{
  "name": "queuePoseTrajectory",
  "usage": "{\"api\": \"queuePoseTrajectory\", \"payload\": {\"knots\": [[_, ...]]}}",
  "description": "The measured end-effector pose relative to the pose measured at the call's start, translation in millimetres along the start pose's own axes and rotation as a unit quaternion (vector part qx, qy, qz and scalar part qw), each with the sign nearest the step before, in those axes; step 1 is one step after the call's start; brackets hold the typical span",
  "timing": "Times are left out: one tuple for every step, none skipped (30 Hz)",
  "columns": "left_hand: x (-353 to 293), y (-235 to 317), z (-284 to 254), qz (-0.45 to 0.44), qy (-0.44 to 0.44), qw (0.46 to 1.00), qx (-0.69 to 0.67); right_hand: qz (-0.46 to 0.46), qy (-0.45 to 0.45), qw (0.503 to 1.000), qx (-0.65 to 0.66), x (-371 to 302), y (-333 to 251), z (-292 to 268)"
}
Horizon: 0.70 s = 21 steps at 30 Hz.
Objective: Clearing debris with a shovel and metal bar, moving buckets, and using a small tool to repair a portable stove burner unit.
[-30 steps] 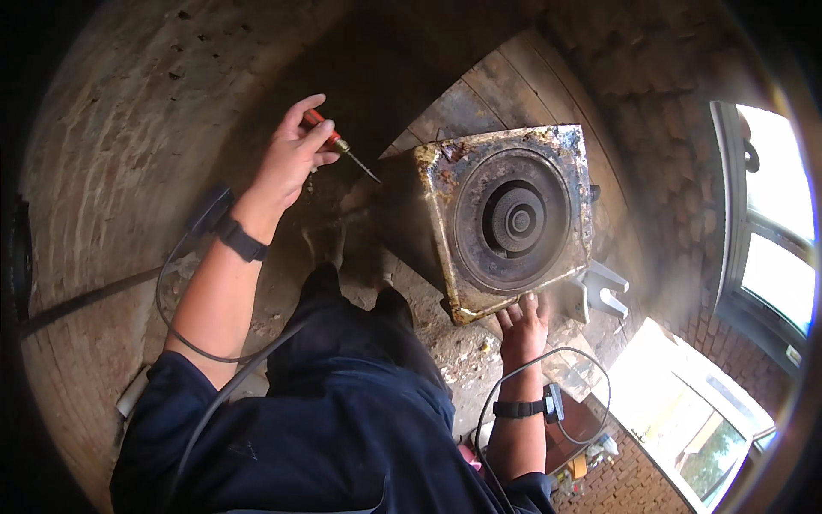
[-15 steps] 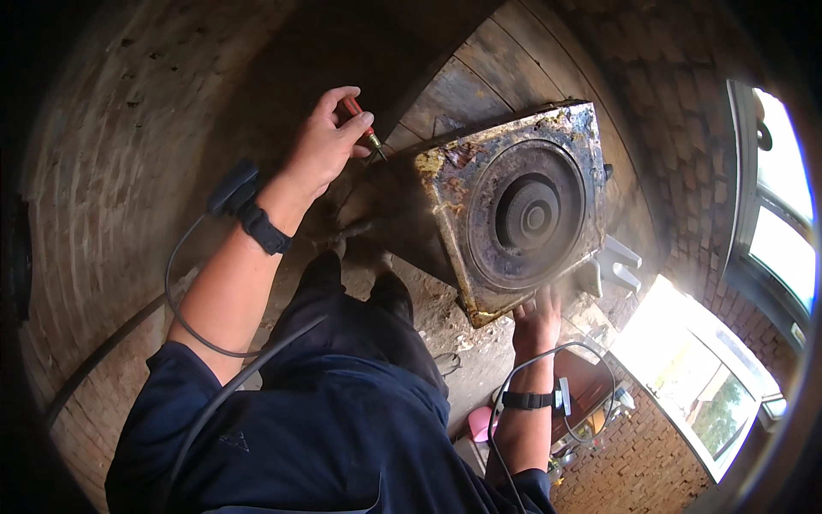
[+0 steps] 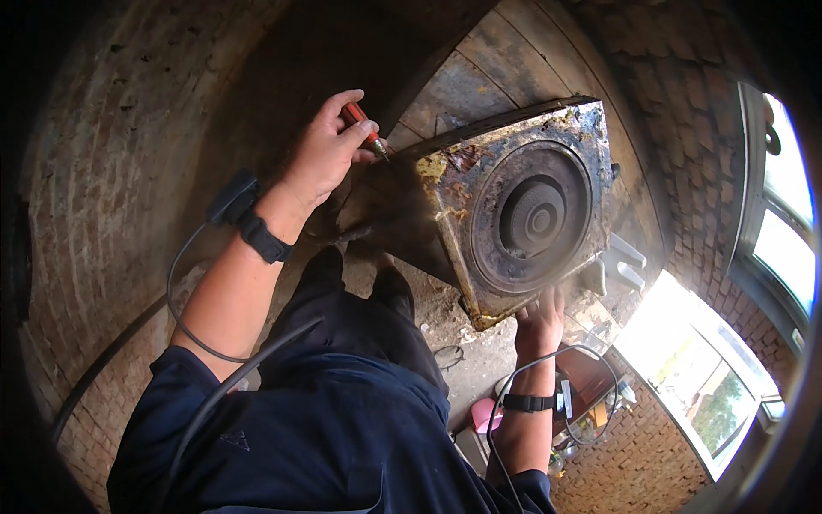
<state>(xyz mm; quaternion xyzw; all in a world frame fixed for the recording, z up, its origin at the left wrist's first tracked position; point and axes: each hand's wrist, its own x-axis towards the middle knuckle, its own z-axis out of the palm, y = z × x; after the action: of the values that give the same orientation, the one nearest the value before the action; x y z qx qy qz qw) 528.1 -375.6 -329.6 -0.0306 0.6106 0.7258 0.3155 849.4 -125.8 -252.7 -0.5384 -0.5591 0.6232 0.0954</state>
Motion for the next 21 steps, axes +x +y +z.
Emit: {"api": "queuePoseTrajectory", "payload": {"knots": [[-1,0,1,-0.005,-0.008,1.0,-0.004,0.001,-0.005,1.0,0.008,0,-1,1],[-2,1,2,-0.01,-0.016,1.0,-0.008,0.003,-0.006,1.0,0.007,1,1,0],[-2,0,2,-0.011,-0.015,1.0,-0.009,0.001,-0.018,1.0,0.022,1,1,-1],[-2,-1,1,-0.011,-0.025,0.999,-0.021,-0.001,-0.03,0.999,0.037,1,2,-2],[-2,-2,1,-0.011,-0.036,0.999,-0.033,0.0,-0.031,0.999,0.035,1,1,-3],[-1,-3,0,-0.012,-0.034,0.999,-0.033,0.007,-0.023,0.999,0.024,0,-2,0],[1,-3,-2,-0.013,-0.031,0.999,-0.037,0.014,-0.016,1.0,0.013,0,-4,2],[2,-4,-4,-0.015,-0.028,0.999,-0.041,0.015,-0.017,1.0,0.012,1,-3,2],[4,-3,-6,-0.016,-0.028,0.999,-0.042,0.014,-0.017,1.0,0.001,2,-3,0],[5,-3,-8,-0.011,-0.037,0.998,-0.043,0.013,-0.018,1.0,-0.009,2,-3,-1],[5,-3,-9,-0.006,-0.045,0.998,-0.044,0.013,-0.018,1.0,-0.011,1,-3,-2],[6,-4,-9,-0.007,-0.044,0.998,-0.043,-0.008,-0.023,0.999,-0.043,0,-2,0],[6,-5,-9,-0.006,-0.055,0.998,-0.039,-0.03,-0.028,0.996,-0.076,-1,-2,2],[6,-6,-10,-0.006,-0.066,0.997,-0.034,-0.029,-0.029,0.996,-0.076,-1,-3,4],[6,-5,-10,-0.007,-0.066,0.997,-0.035,0.016,-0.008,1.0,0.012,0,-6,7],[5,-5,-9,-0.012,-0.065,0.997,-0.04,0.06,0.012,0.993,0.1,0,-9,9],[5,-4,-9,-0.017,-0.065,0.997,-0.045,0.061,0.013,0.993,0.099,-1,-10,11],[5,-4,-9,-0.018,-0.065,0.997,-0.045,0.064,0.023,0.993,0.095,-2,-11,13],[5,-3,-9,-0.021,-0.07,0.996,-0.054,0.068,0.032,0.993,0.092,-2,-12,14],[5,-3,-9,-0.023,-0.076,0.995,-0.063,0.069,0.033,0.993,0.091,-3,-13,15],[5,-3,-10,-0.024,-0.076,0.995,-0.063,0.069,0.035,0.993,0.087,-3,-13,15]]}}
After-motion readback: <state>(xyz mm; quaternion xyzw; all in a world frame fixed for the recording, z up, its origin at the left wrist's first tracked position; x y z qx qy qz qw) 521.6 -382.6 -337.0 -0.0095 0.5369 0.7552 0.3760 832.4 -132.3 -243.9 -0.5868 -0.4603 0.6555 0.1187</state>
